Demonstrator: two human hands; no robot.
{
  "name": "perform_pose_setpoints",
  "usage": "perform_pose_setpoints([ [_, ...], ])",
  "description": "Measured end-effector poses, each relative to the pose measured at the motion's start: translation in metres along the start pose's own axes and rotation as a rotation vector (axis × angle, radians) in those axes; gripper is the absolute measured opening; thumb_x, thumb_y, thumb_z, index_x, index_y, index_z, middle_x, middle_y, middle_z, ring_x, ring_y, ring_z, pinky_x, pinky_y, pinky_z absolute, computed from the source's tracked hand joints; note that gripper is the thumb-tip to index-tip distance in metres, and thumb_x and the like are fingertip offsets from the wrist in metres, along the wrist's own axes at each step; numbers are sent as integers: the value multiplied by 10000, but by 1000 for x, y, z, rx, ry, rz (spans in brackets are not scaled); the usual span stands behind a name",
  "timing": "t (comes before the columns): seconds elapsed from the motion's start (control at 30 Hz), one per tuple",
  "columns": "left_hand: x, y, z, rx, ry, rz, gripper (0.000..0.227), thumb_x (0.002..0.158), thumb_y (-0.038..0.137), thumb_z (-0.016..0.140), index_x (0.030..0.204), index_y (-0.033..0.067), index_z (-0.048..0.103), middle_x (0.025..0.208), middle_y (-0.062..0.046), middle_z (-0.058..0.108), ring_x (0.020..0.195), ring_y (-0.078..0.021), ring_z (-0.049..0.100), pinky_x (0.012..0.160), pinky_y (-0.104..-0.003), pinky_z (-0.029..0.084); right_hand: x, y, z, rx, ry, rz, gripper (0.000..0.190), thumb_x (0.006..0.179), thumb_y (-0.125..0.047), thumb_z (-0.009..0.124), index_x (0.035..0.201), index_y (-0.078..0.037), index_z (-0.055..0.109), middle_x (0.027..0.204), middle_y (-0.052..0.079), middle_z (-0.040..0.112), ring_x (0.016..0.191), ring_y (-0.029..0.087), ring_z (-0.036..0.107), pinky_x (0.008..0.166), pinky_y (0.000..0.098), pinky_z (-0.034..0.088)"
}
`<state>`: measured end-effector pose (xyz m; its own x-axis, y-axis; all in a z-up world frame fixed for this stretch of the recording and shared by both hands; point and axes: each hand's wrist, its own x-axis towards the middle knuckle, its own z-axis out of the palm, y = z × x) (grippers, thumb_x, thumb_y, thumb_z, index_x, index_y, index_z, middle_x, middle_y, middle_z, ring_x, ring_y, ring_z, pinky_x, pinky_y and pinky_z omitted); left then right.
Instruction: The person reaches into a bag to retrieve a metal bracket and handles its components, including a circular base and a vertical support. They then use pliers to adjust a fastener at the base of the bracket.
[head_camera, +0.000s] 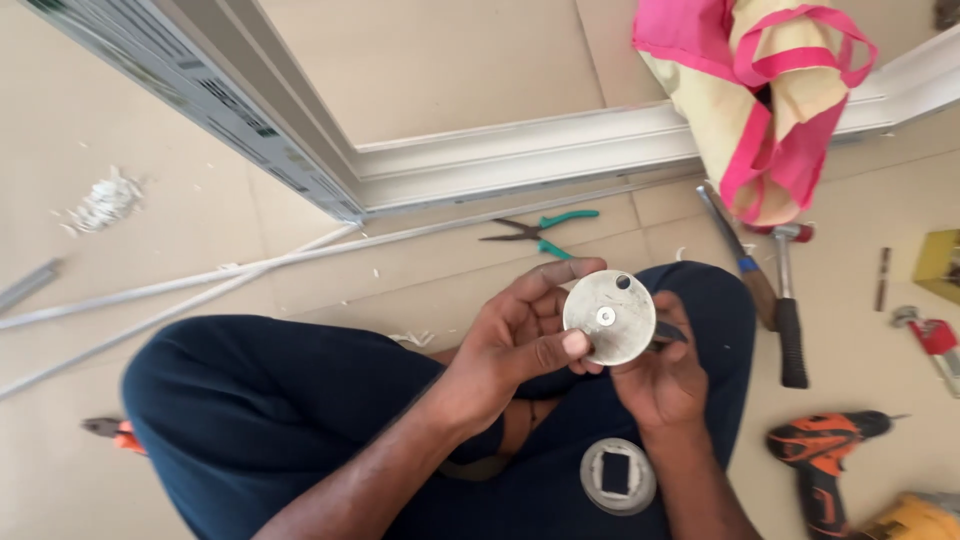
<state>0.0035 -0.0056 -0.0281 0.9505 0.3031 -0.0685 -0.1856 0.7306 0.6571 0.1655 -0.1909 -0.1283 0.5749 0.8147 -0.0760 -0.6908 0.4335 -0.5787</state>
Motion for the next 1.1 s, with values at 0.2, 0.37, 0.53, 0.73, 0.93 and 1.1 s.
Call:
perform_pose_setpoints([
  [0.2, -10, -1, 9, -81, 25, -3, 591, 986, 28, 678, 1532, -19, 455, 1342, -101, 656, 1216, -157, 650, 1007, -326, 574, 5, 2, 6, 108, -212, 123, 507, 1020, -314, 766, 1381, -47, 528, 1348, 241, 631, 1103, 380, 673, 741, 453, 610],
  [0.37, -12, -6, 13, 60, -9, 36, 547, 986, 25, 686, 1492, -19, 484, 1364, -124, 650, 1264, -173, 644, 1101, -349, 568, 8, 0, 25, 68, -42, 138, 659, 878, -212, 652, 1493, -67, 465, 1305, 227, 590, 1149, 374, 642, 911, 484, 583],
  [0.53, -17, -7, 16, 159, -45, 18, 521, 1002, 45, 672, 1488, -31, 499, 1325, -155, 675, 1225, -201, 674, 1074, -378, 587, 13, 4, 22, 189, -133, 158, 680, 940, -175, 617, 1562, 0, 406, 1322, 233, 523, 1146, 321, 621, 950, 403, 558],
  [0.73, -16, -7, 17, 156, -52, 23, 512, 1004, 49, 664, 1480, -31, 494, 1338, -152, 671, 1254, -206, 670, 1083, -381, 592, 9, 3, 18, 133, -115, 163, 673, 955, -202, 612, 1555, 3, 387, 1347, 241, 511, 1104, 309, 622, 894, 378, 560],
  [0.93, -16, -8, 15, 110, -21, 13, 512, 998, 36, 665, 1477, -37, 499, 1341, -157, 666, 1249, -204, 659, 1076, -378, 582, 10, 6, 13, 72, -117, 144, 694, 926, -291, 647, 1505, 6, 408, 1239, 200, 523, 1098, 281, 624, 914, 388, 567],
  [1.1, -15, -7, 12, 48, -25, 19, 517, 1001, 43, 670, 1483, -40, 503, 1324, -126, 659, 1244, -191, 648, 1038, -358, 586, 8, 4, 16, 36, -94, 172, 675, 926, -325, 639, 1483, -3, 436, 1243, 196, 556, 1060, 306, 661, 806, 402, 599],
])
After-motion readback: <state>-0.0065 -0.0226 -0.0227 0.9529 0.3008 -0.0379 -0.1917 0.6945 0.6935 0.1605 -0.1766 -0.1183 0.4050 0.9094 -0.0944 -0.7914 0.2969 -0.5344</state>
